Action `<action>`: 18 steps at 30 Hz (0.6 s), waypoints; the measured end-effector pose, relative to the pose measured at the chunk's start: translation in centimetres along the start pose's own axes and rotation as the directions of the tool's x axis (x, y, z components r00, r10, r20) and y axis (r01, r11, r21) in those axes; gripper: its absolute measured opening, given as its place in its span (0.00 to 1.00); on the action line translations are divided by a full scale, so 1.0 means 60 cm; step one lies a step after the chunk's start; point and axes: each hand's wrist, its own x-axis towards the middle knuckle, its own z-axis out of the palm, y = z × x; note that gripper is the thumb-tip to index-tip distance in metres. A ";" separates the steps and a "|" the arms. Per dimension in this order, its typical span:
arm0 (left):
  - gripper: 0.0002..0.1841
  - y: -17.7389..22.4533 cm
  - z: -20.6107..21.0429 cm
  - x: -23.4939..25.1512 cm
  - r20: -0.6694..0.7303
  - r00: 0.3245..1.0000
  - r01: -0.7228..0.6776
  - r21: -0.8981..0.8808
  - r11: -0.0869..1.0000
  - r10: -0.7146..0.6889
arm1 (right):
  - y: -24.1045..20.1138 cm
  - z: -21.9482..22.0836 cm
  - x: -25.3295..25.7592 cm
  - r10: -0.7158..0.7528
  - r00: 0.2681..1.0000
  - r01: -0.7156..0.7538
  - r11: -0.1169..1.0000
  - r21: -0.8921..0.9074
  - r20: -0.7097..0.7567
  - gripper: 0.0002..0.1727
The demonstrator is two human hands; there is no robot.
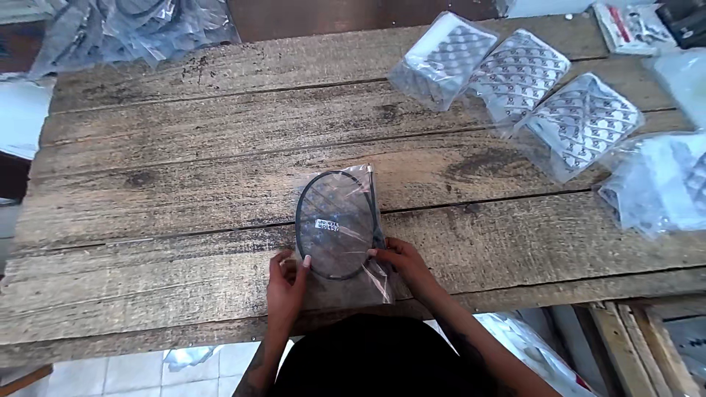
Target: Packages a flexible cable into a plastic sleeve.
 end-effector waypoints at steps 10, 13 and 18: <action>0.36 0.005 -0.027 -0.008 0.079 0.996 -0.041 -0.038 0.998 0.044 | 0.018 0.023 0.015 -0.206 0.973 0.227 0.930 -0.288 0.102 0.26; 0.28 0.112 -0.110 0.100 -0.158 0.980 -0.163 -0.293 0.942 0.121 | -0.166 0.088 0.114 -0.506 0.860 0.508 0.842 -0.184 0.060 0.25; 0.24 0.296 -0.334 0.146 -0.437 0.892 -0.372 -0.565 0.736 0.115 | -0.487 0.197 0.127 -0.558 0.821 0.567 0.821 -0.062 0.124 0.42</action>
